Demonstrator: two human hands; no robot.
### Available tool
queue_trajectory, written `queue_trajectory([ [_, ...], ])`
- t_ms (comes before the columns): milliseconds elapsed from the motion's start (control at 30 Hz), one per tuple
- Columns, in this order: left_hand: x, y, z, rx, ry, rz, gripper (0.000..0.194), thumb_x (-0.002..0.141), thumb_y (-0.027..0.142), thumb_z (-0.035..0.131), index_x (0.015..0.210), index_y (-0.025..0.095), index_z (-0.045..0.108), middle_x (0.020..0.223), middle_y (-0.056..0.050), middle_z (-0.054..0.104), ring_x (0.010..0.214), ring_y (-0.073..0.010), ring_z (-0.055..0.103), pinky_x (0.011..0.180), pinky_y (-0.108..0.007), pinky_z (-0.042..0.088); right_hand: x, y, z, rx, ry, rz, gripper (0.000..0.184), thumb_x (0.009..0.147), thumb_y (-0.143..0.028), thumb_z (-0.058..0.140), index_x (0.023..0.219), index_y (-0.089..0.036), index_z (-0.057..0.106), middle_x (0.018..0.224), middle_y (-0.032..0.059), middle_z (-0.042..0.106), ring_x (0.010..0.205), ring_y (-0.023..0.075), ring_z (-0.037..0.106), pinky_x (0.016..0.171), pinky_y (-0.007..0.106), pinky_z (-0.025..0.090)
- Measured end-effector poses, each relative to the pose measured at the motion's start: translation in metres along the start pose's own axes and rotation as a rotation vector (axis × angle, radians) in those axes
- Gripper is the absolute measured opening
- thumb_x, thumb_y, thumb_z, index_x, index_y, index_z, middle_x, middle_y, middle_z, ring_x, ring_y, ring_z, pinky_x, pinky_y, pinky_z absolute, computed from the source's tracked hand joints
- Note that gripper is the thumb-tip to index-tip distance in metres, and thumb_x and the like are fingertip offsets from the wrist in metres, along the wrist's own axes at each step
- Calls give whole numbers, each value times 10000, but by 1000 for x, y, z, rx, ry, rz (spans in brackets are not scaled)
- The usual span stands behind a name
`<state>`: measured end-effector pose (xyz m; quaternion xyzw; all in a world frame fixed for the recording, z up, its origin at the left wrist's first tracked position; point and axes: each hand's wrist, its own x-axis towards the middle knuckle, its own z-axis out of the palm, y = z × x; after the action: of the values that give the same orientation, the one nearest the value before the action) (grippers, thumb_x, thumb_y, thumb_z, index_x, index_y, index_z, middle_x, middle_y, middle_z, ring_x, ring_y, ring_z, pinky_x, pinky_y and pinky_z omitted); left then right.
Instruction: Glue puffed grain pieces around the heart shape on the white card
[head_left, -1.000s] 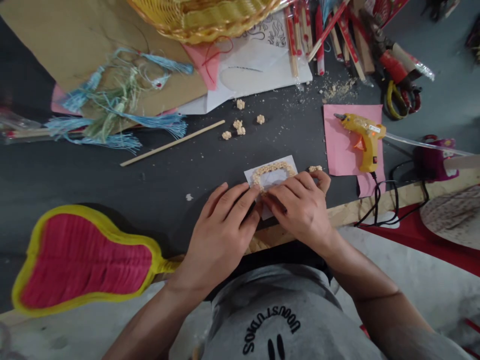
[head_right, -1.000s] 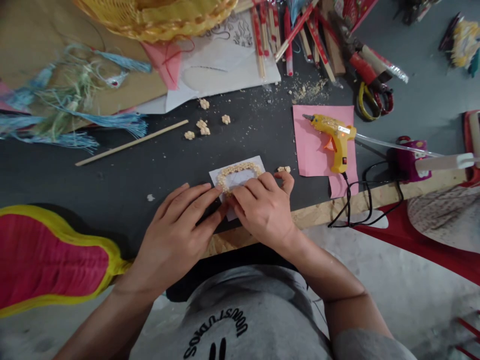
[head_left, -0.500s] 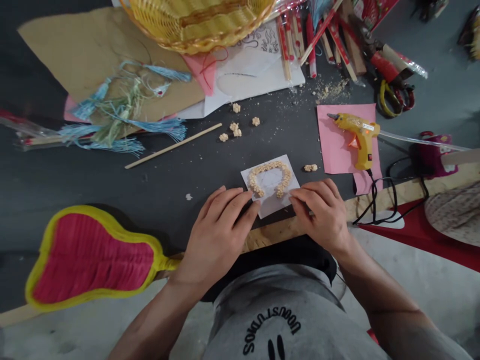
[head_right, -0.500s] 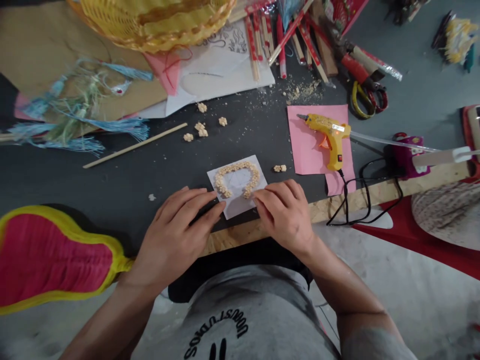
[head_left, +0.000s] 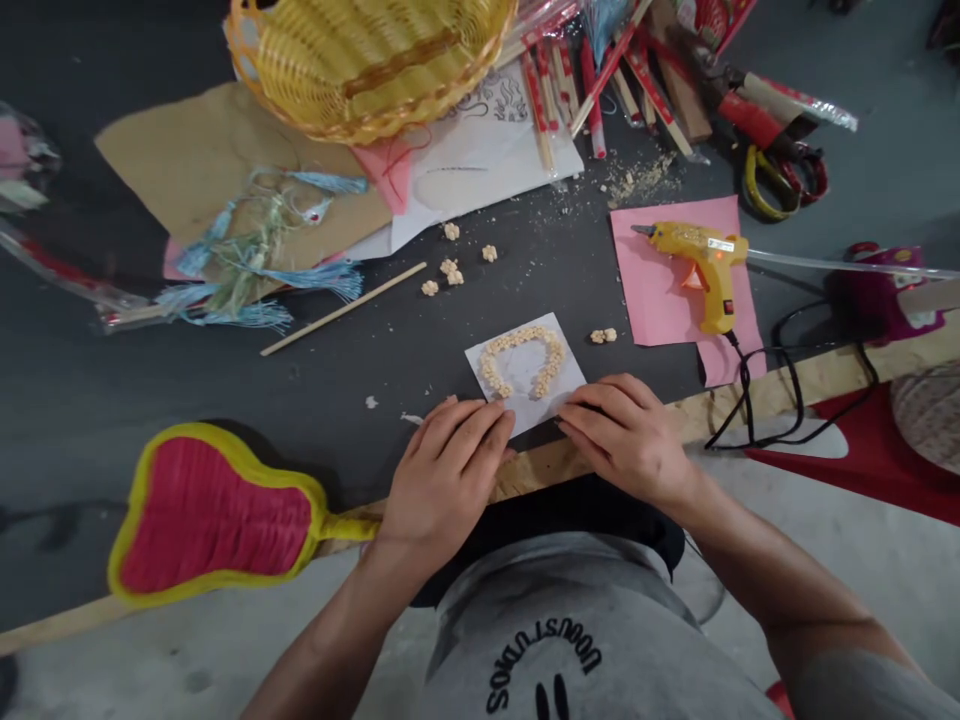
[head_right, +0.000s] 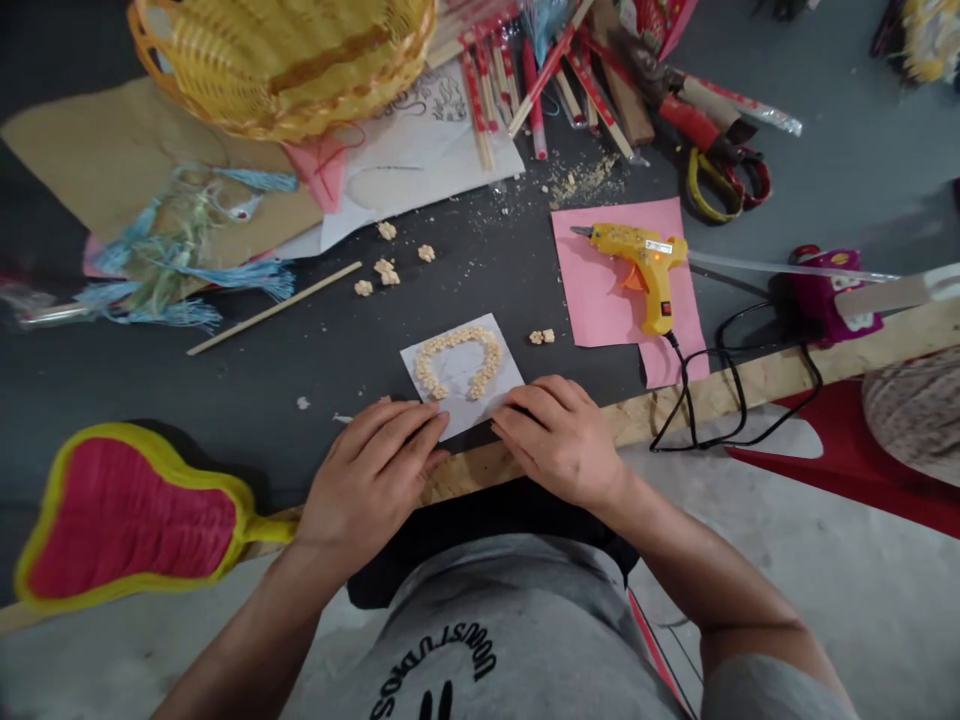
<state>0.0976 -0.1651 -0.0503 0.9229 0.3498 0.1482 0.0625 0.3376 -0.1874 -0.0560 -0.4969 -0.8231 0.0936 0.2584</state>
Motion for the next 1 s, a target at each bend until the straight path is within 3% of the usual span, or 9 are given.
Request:
queue_trajectory([
  [200,-3,2,2,-38,30,-19,229,927,179,637,1150,128,644,1124,-95,721,1092,-261,646,1024,-469,519,22,-16,5,-133,72,115,61,931,-253,657,930,-234,715,911,8,738,910,196,565,814,380,400],
  [400,-6,2,7,-54,59,-19,179,948,220,615,1100,146,671,1142,-100,718,1224,-272,613,1078,-464,490,40,-24,24,-210,60,178,161,938,-405,648,922,-258,711,1036,6,731,1034,231,531,942,455,305],
  [1000,-9,1,10,-81,54,13,229,939,192,632,1140,90,675,1181,-129,711,1233,-303,629,1072,-484,526,43,-21,33,-208,117,167,114,910,-339,694,822,-267,702,956,-45,749,1010,201,542,972,454,284],
])
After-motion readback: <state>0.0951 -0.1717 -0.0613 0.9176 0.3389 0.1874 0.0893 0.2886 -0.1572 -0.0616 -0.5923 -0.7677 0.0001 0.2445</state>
